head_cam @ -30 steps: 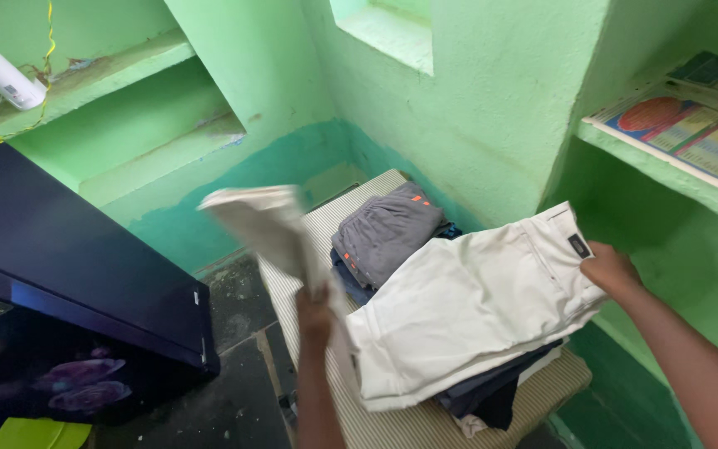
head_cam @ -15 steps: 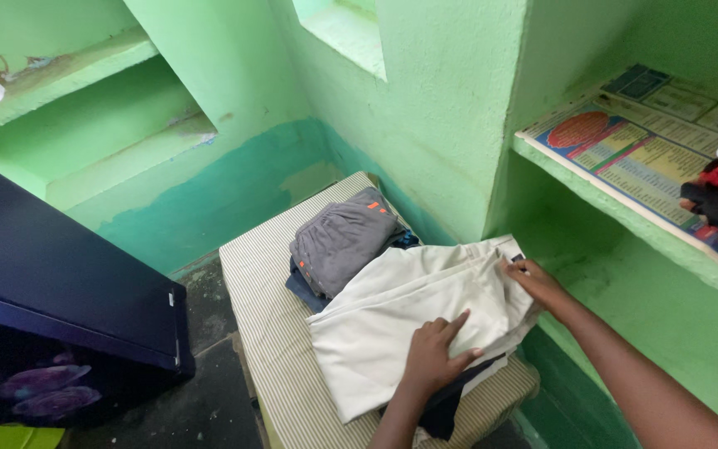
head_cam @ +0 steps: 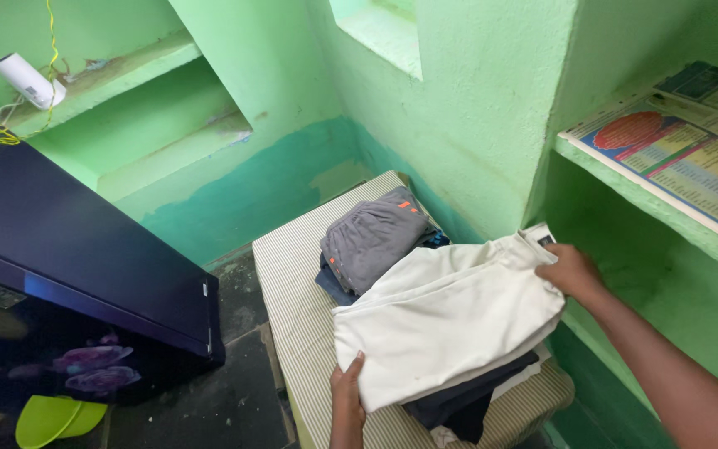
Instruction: The person repeatedly picks folded garments from a wall shelf and places them onto a striped mat on the floor, stacking them into two piles. Items handled include jeans, trousers, and shirts of various colors.
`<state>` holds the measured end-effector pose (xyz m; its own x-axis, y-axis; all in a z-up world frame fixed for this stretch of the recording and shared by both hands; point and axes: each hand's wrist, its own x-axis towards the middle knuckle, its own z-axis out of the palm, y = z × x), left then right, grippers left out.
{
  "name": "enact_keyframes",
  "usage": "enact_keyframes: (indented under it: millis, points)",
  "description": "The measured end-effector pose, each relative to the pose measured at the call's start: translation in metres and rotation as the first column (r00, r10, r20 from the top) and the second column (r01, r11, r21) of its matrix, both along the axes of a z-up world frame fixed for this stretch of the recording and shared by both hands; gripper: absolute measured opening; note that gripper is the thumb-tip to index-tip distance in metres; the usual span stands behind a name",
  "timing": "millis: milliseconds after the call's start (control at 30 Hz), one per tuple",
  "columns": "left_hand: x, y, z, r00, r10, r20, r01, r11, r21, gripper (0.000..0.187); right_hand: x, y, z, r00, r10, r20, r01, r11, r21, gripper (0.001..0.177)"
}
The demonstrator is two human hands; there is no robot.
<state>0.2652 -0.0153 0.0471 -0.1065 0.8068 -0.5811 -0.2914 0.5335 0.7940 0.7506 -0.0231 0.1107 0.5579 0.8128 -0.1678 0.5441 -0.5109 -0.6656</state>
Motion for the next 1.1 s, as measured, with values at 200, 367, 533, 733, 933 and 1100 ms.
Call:
enact_keyframes:
  millis: [200, 367, 533, 733, 933, 1100]
  points:
    - [-0.075, 0.006, 0.056, 0.985, 0.163, 0.048, -0.169, 0.973, 0.157, 0.057, -0.045, -0.011, 0.062, 0.884, 0.162, -0.439, 0.025, 0.92, 0.39, 0.05]
    - [-0.126, -0.008, -0.002, 0.999, 0.037, -0.028, -0.034, 0.994, 0.103, 0.061, -0.081, 0.0, -0.007, 0.901, 0.09, -0.424, -0.001, 0.979, 0.205, 0.053]
    - [-0.125, -0.013, -0.095, 0.965, -0.22, -0.145, 0.152, 0.915, -0.373, 0.07, -0.084, 0.005, -0.066, 0.684, 0.051, 0.728, -0.362, 0.89, 0.278, 0.052]
    - [-0.112, -0.009, -0.117, 0.966, -0.233, -0.109, 0.174, 0.904, -0.391, 0.072, -0.042, 0.028, -0.051, 0.998, -0.038, -0.04, 0.043, 0.993, 0.111, 0.044]
    - [-0.089, -0.01, -0.099, 0.947, -0.215, -0.237, 0.161, 0.96, -0.227, 0.079, -0.037, 0.021, -0.084, 0.982, 0.022, -0.189, -0.026, 1.0, -0.017, 0.053]
    - [-0.069, 0.039, -0.057, 0.538, -0.022, -0.843, 0.381, 0.898, 0.219, 0.067, -0.03, 0.023, -0.086, 0.914, -0.043, -0.403, 0.003, 0.995, -0.098, 0.058]
